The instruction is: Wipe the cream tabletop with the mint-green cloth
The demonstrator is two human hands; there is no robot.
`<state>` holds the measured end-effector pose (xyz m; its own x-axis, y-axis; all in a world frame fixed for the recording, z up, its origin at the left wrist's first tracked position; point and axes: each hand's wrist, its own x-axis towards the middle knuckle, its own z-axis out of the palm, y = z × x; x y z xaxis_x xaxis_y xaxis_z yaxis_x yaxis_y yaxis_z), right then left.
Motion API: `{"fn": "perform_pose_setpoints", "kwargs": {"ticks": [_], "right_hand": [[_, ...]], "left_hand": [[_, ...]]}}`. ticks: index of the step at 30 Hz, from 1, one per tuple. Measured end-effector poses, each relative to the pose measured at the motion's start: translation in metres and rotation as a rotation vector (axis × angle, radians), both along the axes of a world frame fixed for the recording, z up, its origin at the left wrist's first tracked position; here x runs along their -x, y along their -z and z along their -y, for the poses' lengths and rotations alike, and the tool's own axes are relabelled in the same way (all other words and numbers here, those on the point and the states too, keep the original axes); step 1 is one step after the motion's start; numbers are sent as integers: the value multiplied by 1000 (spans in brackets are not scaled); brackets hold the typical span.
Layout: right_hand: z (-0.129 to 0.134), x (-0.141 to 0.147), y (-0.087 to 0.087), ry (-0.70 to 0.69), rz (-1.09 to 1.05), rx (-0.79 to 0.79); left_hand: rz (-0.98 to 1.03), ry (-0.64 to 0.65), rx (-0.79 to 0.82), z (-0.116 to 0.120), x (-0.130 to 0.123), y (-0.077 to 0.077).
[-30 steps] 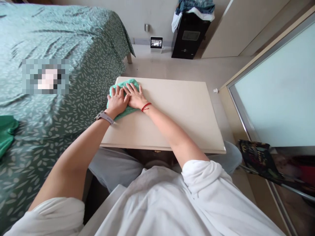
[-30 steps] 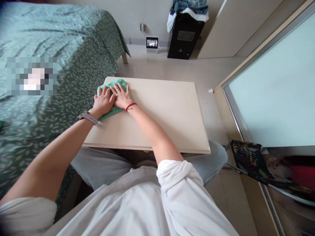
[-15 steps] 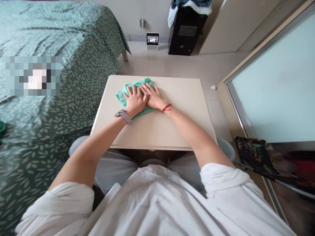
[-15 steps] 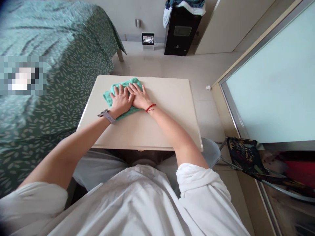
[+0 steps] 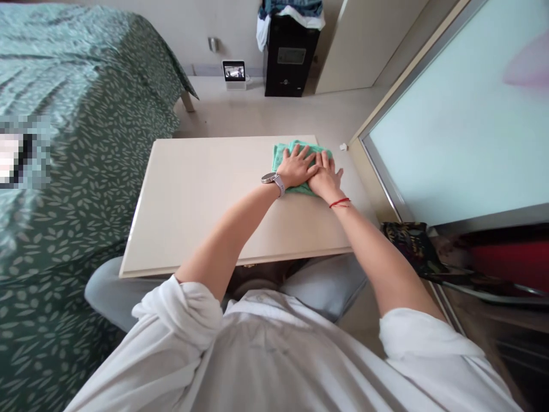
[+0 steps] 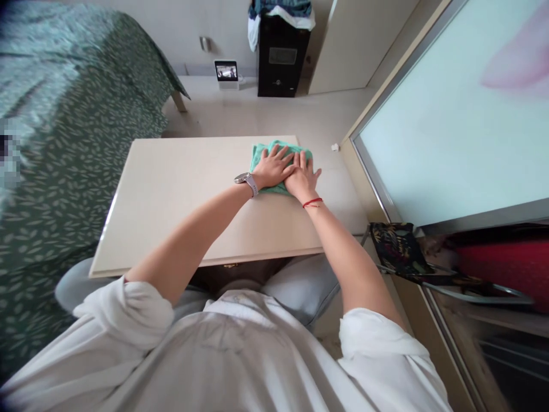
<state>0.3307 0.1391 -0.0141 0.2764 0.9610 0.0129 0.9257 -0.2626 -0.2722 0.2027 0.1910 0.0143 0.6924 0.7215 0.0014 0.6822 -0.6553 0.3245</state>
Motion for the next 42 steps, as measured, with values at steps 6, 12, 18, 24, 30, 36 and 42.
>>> {"fn": "perform_pose_setpoints", "kwargs": {"ticks": [6,12,18,24,30,36,42], "right_hand": [[33,1,16,207,16,-37],[21,52,6,81,100,-35],[-4,146,-3,-136,11,-39],[-23,264,-19,-297,-54,-13],[-33,339,-25,-506,-66,2],[-33,346,-26,-803,-49,68],[-29,314,-17,-916,-76,41]], "left_hand": [[13,207,-6,4,-10,11],[-44,147,14,3,44,7],[-87,-51,35,1,150,1],[-101,-277,23,0,269,-1],[-129,-521,11,15,349,0],[-152,-761,-23,63,347,-2],[-207,-901,2,92,300,-13]]}}
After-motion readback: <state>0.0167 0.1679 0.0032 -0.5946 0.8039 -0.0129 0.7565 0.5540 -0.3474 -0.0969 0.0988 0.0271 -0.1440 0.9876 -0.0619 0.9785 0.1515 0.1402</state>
